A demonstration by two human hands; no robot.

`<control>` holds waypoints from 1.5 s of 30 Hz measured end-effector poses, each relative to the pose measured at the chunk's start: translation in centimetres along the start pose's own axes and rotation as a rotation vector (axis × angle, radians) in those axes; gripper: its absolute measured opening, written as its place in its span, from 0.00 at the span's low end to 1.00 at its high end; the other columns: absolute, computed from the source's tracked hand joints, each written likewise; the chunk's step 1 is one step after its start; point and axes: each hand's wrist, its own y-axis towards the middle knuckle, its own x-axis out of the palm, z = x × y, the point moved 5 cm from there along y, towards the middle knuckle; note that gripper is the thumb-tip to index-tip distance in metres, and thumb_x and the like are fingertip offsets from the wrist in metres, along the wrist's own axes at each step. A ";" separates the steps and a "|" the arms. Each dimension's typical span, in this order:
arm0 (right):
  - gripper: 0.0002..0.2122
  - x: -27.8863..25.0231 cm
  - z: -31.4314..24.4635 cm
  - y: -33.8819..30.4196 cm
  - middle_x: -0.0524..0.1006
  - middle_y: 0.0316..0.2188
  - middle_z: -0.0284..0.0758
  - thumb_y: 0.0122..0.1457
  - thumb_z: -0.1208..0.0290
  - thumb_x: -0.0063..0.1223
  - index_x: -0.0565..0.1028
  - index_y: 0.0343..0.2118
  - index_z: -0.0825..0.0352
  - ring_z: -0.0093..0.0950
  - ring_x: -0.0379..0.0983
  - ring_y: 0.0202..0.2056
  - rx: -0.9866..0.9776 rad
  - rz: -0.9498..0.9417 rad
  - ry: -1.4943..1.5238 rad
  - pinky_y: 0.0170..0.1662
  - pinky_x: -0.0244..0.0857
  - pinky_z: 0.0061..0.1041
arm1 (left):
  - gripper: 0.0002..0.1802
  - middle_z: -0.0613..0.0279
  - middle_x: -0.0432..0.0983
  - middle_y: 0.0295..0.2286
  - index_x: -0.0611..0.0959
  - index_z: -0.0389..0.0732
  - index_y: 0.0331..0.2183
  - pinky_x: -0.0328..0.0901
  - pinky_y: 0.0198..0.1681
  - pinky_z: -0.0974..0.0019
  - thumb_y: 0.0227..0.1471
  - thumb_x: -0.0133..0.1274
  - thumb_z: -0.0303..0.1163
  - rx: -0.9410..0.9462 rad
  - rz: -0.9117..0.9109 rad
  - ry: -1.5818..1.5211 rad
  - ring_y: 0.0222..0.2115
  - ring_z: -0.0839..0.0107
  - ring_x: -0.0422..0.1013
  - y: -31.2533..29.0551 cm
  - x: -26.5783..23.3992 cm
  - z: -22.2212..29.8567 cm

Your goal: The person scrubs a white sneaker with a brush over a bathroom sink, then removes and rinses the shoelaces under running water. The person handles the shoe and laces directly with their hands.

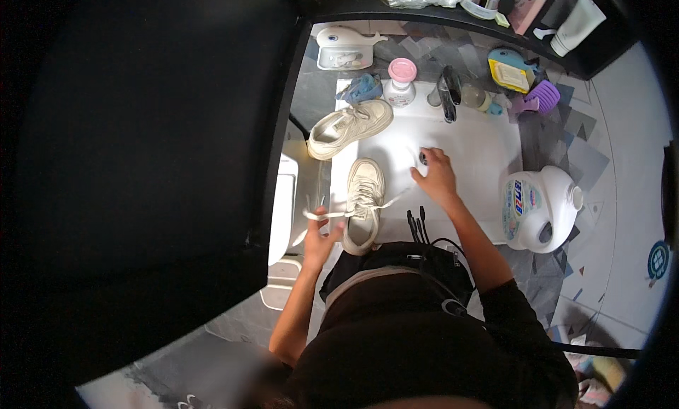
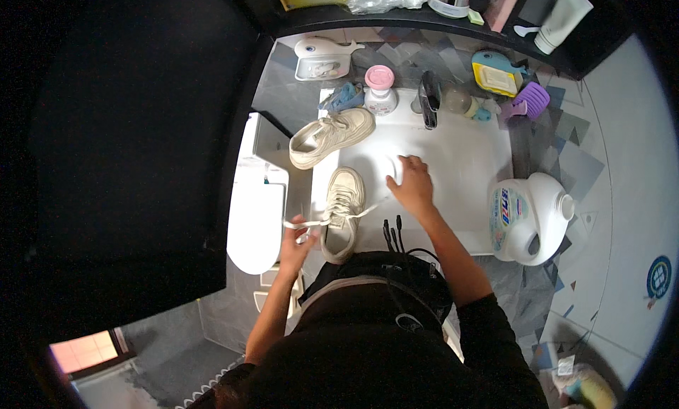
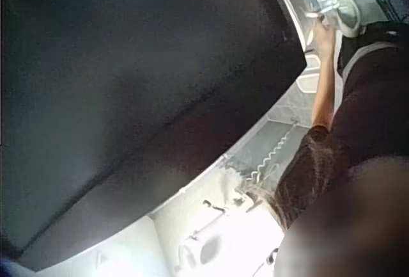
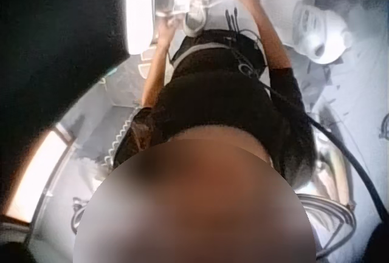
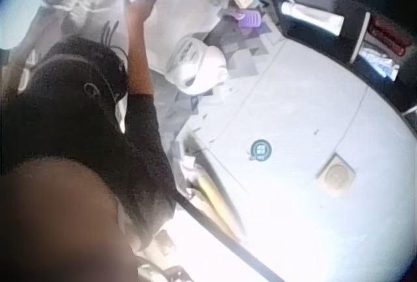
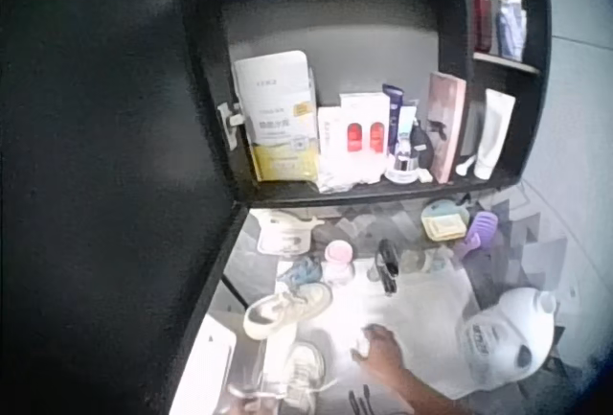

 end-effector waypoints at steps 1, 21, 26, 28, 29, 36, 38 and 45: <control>0.14 0.1 -1.7 0.2 0.73 0.35 0.41 0.50 0.67 0.53 0.73 0.38 0.68 0.39 0.69 0.41 -0.073 -0.018 0.105 0.44 0.63 0.35 | 0.35 0.55 0.68 0.45 0.66 0.37 0.51 0.66 0.37 0.66 0.43 0.61 0.37 0.008 -0.010 0.086 0.42 0.64 0.68 -0.7 1.1 1.5; 0.02 5.2 -6.1 -2.6 0.75 0.26 0.41 0.48 0.78 0.50 0.73 0.24 0.71 0.35 0.73 0.27 -0.354 -0.657 0.493 0.32 0.67 0.30 | 0.39 0.49 0.77 0.36 0.55 0.41 0.56 0.67 0.40 0.65 0.43 0.53 0.19 -0.216 0.466 -0.100 0.36 0.67 0.74 -7.9 8.2 3.1; 0.07 6.0 -2.4 -0.9 0.76 0.29 0.39 0.46 0.73 0.54 0.75 0.30 0.67 0.36 0.73 0.33 -0.165 -0.733 0.408 0.38 0.66 0.29 | 0.36 0.53 0.77 0.35 0.60 0.44 0.55 0.67 0.39 0.64 0.44 0.52 0.20 -0.194 0.457 -0.085 0.36 0.66 0.74 -7.4 8.5 4.3; 0.10 5.2 -4.8 -1.3 0.75 0.32 0.39 0.46 0.71 0.55 0.75 0.32 0.67 0.36 0.71 0.38 -0.413 -0.702 0.383 0.43 0.64 0.30 | 0.33 0.54 0.77 0.35 0.63 0.45 0.53 0.67 0.37 0.64 0.44 0.52 0.20 -0.148 0.422 0.016 0.36 0.65 0.74 -7.1 8.6 4.6; 0.12 5.0 -6.2 -1.8 0.74 0.36 0.40 0.46 0.70 0.54 0.75 0.36 0.66 0.36 0.68 0.43 -0.461 -0.743 0.449 0.48 0.60 0.32 | 0.32 0.54 0.77 0.36 0.65 0.45 0.52 0.67 0.36 0.65 0.43 0.52 0.20 -0.129 0.411 0.045 0.36 0.65 0.74 -6.9 8.5 4.7; 0.08 6.3 -8.9 -2.8 0.75 0.29 0.39 0.48 0.72 0.53 0.77 0.32 0.65 0.39 0.69 0.38 -0.726 -0.885 0.352 0.44 0.62 0.33 | 0.16 0.56 0.78 0.31 0.76 0.40 0.38 0.67 0.34 0.62 0.43 0.56 0.28 -0.100 0.397 0.138 0.31 0.63 0.75 -6.2 7.9 5.7; 0.07 6.3 -8.8 -2.9 0.75 0.28 0.39 0.47 0.72 0.53 0.77 0.30 0.65 0.39 0.69 0.37 -0.667 -0.880 0.369 0.43 0.62 0.33 | 0.13 0.58 0.78 0.28 0.78 0.40 0.35 0.67 0.29 0.65 0.43 0.58 0.30 -0.062 0.422 0.229 0.27 0.66 0.76 -5.8 7.6 6.0; 0.04 6.5 -5.4 -1.0 0.75 0.28 0.41 0.48 0.73 0.51 0.77 0.26 0.65 0.39 0.71 0.35 -0.333 -0.487 0.331 0.41 0.64 0.33 | 0.10 0.58 0.77 0.22 0.79 0.39 0.27 0.67 0.27 0.64 0.43 0.59 0.34 -0.115 0.414 0.350 0.22 0.65 0.75 -5.0 7.3 6.5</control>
